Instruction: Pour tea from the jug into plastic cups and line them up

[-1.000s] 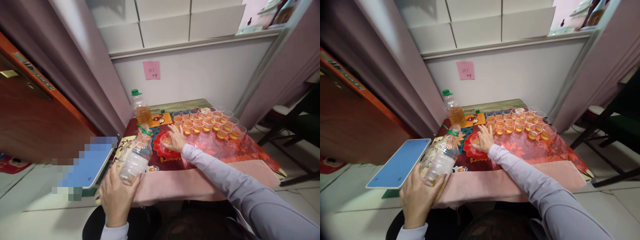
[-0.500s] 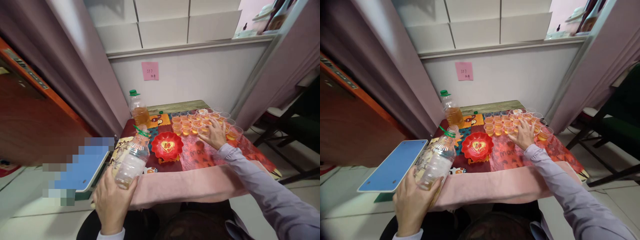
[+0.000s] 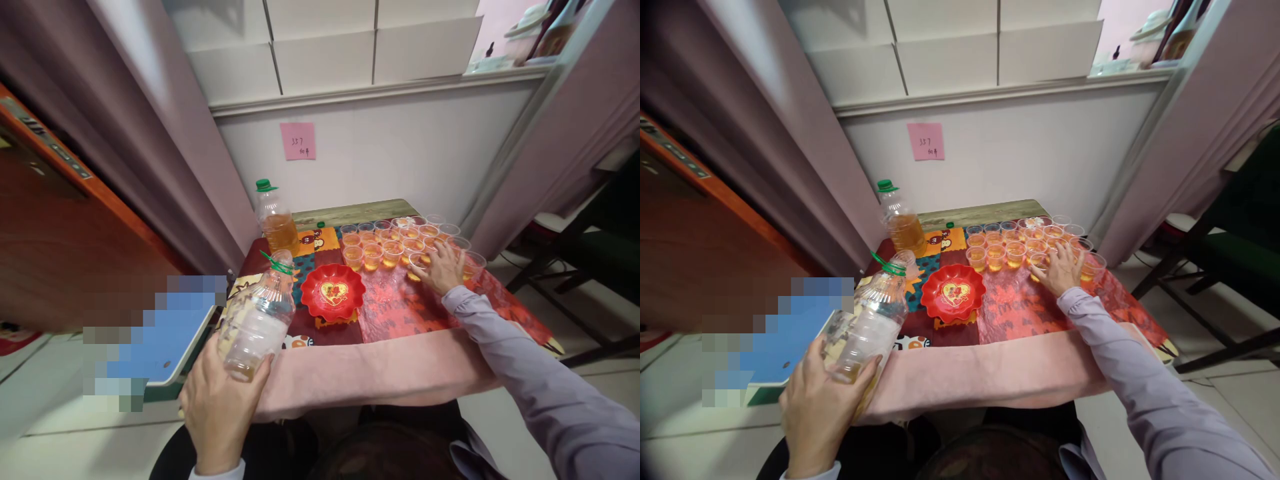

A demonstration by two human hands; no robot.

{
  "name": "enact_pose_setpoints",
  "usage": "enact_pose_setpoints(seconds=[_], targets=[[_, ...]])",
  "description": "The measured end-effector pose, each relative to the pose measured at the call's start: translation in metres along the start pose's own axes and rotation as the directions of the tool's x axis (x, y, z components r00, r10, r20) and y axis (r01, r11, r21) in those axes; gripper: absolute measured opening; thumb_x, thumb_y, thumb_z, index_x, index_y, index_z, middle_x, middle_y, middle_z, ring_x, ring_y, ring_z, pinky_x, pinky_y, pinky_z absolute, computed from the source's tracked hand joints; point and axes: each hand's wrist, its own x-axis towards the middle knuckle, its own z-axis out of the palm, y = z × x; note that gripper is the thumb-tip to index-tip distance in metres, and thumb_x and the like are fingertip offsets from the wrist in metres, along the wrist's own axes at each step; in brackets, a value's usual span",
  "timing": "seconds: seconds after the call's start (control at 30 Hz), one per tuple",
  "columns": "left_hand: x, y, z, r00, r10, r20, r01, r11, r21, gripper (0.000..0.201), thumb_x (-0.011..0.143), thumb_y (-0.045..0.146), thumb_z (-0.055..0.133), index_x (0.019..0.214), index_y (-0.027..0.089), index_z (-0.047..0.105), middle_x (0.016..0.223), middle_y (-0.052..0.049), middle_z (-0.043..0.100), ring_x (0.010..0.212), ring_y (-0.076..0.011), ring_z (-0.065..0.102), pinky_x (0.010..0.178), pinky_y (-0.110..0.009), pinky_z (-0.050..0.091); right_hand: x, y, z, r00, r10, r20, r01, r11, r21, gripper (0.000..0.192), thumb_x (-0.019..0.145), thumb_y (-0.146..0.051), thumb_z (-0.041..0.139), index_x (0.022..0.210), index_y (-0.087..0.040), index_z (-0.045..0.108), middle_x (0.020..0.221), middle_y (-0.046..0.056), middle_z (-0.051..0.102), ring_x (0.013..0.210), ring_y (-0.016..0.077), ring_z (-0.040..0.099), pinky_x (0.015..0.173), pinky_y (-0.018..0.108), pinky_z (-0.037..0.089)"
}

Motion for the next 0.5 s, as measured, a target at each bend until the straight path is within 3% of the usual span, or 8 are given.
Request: enact_pose_setpoints(seconds=[0.13, 0.27, 0.37, 0.5], targets=[[-0.001, -0.001, 0.001, 1.0, 0.003, -0.007, -0.003, 1.0, 0.003, 0.097, 0.085, 0.077, 0.048, 0.151, 0.006, 0.045, 0.134, -0.026, 0.065, 0.118, -0.0443, 0.065, 0.1, -0.055, 0.05, -0.003, 0.0, -0.003, 1.0, -0.015, -0.011, 0.015, 1.0, -0.005, 0.072, 0.092, -0.074, 0.048, 0.125, -0.013, 0.067, 0.153, 0.025, 0.051, 0.147, 0.0428, 0.038, 0.12, 0.073, 0.014], [-0.001, -0.002, 0.002, 0.999, 0.031, -0.018, -0.031, 1.0, -0.001, 0.094, 0.086, 0.075, 0.048, 0.149, 0.006, 0.045, 0.138, -0.026, 0.064, 0.121, -0.0432, 0.064, 0.1, -0.053, 0.05, 0.0, -0.015, -0.017, 0.993, -0.056, -0.108, 0.06, 0.998, 0.033, 0.074, 0.092, -0.073, 0.049, 0.133, -0.013, 0.062, 0.153, 0.025, 0.052, 0.145, 0.0434, 0.041, 0.118, 0.074, 0.016], [-0.001, -0.003, 0.002, 1.0, 0.028, -0.012, -0.028, 1.0, 0.004, 0.092, 0.086, 0.073, 0.051, 0.149, 0.007, 0.045, 0.138, -0.025, 0.064, 0.123, -0.042, 0.063, 0.1, -0.052, 0.05, 0.006, -0.046, -0.033, 0.967, -0.161, -0.196, 0.183, 0.978, 0.099, 0.064, 0.095, -0.065, 0.054, 0.132, -0.014, 0.063, 0.152, 0.023, 0.054, 0.145, 0.0411, 0.043, 0.12, 0.07, 0.018], [-0.003, -0.005, 0.003, 1.0, 0.018, -0.008, -0.018, 1.0, 0.002, 0.091, 0.085, 0.071, 0.055, 0.15, 0.008, 0.045, 0.14, -0.024, 0.064, 0.123, -0.0413, 0.063, 0.099, -0.051, 0.05, 0.012, -0.112, -0.049, 0.901, -0.358, -0.247, 0.414, 0.88, 0.235, 0.046, 0.099, -0.052, 0.059, 0.128, -0.017, 0.068, 0.138, 0.018, 0.067, 0.133, 0.0347, 0.056, 0.12, 0.06, 0.029]])
